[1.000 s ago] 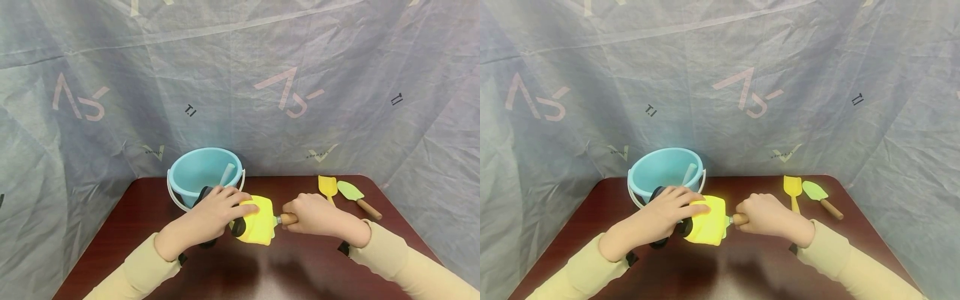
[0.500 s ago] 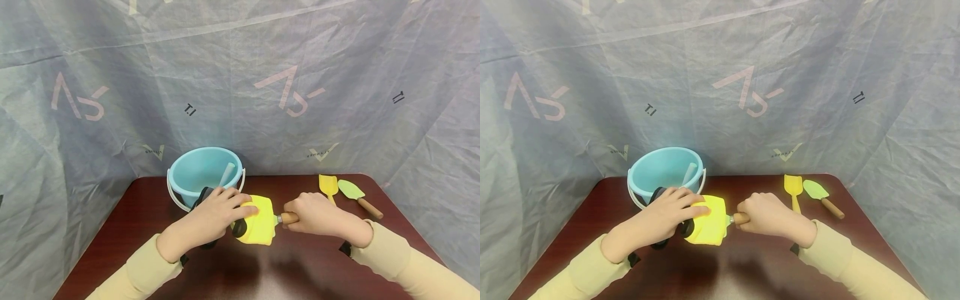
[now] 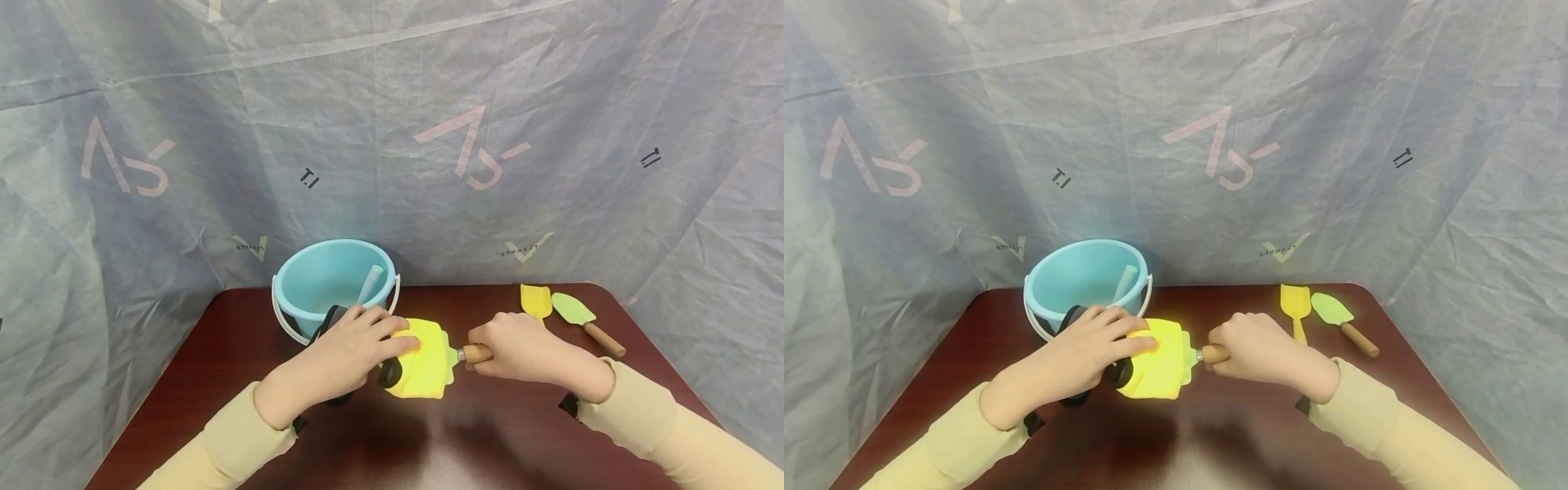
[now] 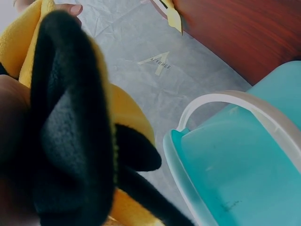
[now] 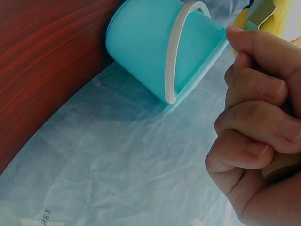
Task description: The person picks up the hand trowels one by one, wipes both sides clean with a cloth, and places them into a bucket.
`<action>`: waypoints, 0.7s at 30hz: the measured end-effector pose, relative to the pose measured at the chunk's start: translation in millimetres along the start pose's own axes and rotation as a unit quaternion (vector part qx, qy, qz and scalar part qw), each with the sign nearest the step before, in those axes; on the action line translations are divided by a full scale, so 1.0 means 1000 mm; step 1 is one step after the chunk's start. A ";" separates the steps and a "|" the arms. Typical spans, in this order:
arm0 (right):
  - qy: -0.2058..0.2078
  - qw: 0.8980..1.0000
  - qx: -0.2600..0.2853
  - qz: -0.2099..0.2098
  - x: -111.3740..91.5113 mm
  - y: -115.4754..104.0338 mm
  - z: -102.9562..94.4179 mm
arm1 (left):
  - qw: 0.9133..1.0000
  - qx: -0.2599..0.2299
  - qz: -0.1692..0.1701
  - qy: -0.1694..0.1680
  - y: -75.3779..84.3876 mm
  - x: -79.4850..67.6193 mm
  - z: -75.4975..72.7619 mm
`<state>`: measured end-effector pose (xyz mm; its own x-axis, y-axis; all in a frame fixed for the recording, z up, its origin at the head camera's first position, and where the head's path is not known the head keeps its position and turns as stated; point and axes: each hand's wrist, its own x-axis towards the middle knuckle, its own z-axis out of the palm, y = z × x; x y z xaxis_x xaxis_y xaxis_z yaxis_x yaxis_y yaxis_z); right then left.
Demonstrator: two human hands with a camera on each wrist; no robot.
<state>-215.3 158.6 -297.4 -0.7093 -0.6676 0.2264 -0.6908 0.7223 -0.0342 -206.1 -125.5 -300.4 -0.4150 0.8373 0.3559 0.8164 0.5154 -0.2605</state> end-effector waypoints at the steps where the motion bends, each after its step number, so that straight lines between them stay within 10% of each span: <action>1: 0.002 1.000 0.000 -0.001 -0.001 0.000 0.000 | 1.000 -0.001 0.000 0.000 0.000 0.000 0.000; 21: 0.015 1.000 -0.006 -0.018 -0.010 0.009 -0.002 | 1.000 -0.004 -0.006 0.000 -0.004 -0.012 0.003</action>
<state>-214.5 172.5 -298.3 -0.6786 -0.6880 0.2571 -0.7146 0.6994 -0.0145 -205.4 -136.6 -306.5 -0.4250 0.8306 0.3599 0.8146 0.5243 -0.2480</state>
